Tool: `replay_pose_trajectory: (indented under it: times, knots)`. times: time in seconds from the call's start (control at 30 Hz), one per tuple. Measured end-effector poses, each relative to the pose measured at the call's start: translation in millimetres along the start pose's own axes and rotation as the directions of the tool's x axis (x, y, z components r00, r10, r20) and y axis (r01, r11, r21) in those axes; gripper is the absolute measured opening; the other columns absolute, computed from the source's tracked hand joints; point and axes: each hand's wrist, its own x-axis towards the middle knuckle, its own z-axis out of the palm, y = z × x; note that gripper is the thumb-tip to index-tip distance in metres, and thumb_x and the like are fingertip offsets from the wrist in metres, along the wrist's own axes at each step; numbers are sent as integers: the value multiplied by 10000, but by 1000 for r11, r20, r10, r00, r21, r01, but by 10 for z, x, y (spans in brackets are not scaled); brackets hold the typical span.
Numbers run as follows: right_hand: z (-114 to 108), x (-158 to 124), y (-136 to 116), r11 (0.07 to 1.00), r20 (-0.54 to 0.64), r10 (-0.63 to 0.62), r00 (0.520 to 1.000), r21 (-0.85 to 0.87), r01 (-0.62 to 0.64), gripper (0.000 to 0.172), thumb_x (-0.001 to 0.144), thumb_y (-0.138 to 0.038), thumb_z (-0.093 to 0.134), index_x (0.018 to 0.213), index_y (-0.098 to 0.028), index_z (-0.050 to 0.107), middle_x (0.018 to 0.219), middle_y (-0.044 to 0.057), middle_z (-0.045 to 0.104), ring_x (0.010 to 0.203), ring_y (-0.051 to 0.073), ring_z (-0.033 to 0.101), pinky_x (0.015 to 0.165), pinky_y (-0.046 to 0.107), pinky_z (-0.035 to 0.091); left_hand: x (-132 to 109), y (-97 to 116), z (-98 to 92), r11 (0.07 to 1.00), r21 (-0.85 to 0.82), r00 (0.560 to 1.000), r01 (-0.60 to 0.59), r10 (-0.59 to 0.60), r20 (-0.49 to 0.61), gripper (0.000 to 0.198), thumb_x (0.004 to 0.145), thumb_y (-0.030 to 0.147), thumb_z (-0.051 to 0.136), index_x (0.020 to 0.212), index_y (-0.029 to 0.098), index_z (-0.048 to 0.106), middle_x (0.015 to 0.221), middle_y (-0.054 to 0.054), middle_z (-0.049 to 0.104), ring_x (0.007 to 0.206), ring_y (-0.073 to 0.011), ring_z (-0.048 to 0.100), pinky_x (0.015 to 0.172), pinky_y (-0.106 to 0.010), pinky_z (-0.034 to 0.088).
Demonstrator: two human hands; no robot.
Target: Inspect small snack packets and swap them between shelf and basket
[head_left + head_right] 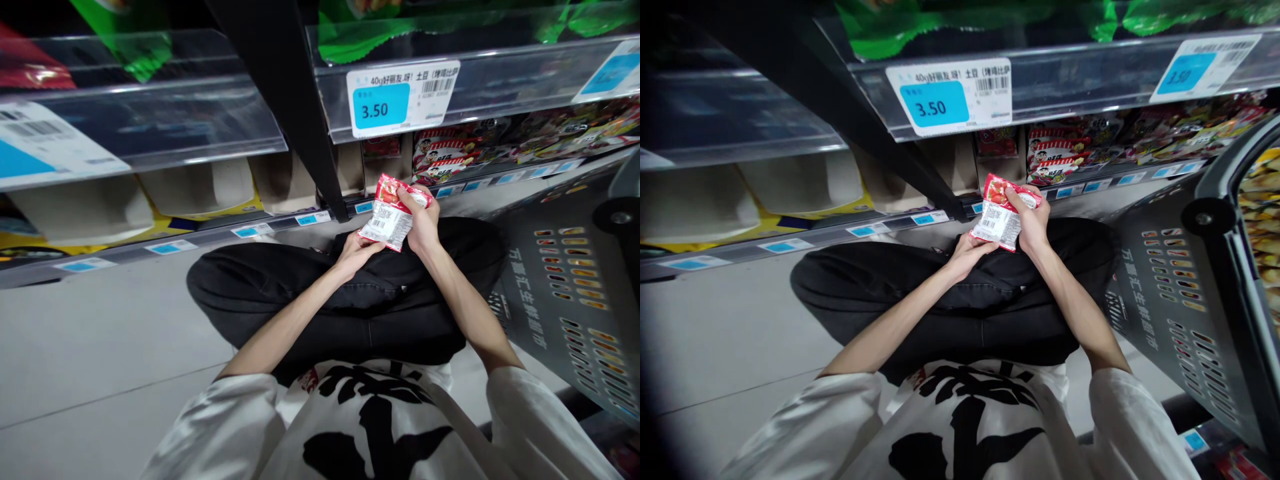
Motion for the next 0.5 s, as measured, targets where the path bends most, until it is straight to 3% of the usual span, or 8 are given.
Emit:
replay_pose_trajectory:
  times: [0.27, 0.5]
  knots:
    - [-9, 14, -1, 1000, 9, 5, 1000, 12, -5, 447, 617, -433, 926, 841, -240, 591, 757, -52, 679, 701, 144, 672, 725, 297, 583, 16, -44, -8, 997, 67, 999, 31, -30, -18, 379, 704, 348, 846, 1009, 140, 759, 952, -76, 789, 806, -207, 693, 780, -316, 539]
    - [-6, 10, 5, 1000, 11, 3, 1000, 7, -3, 421, 630, -424, 912, 836, -242, 594, 770, -49, 677, 704, 144, 671, 715, 293, 579, 1, 0, 4, 1000, -15, 1000, 10, -10, -1, 477, 679, 326, 871, 1108, 159, 747, 1156, -93, 770, 1058, -264, 708, 1010, -372, 513]
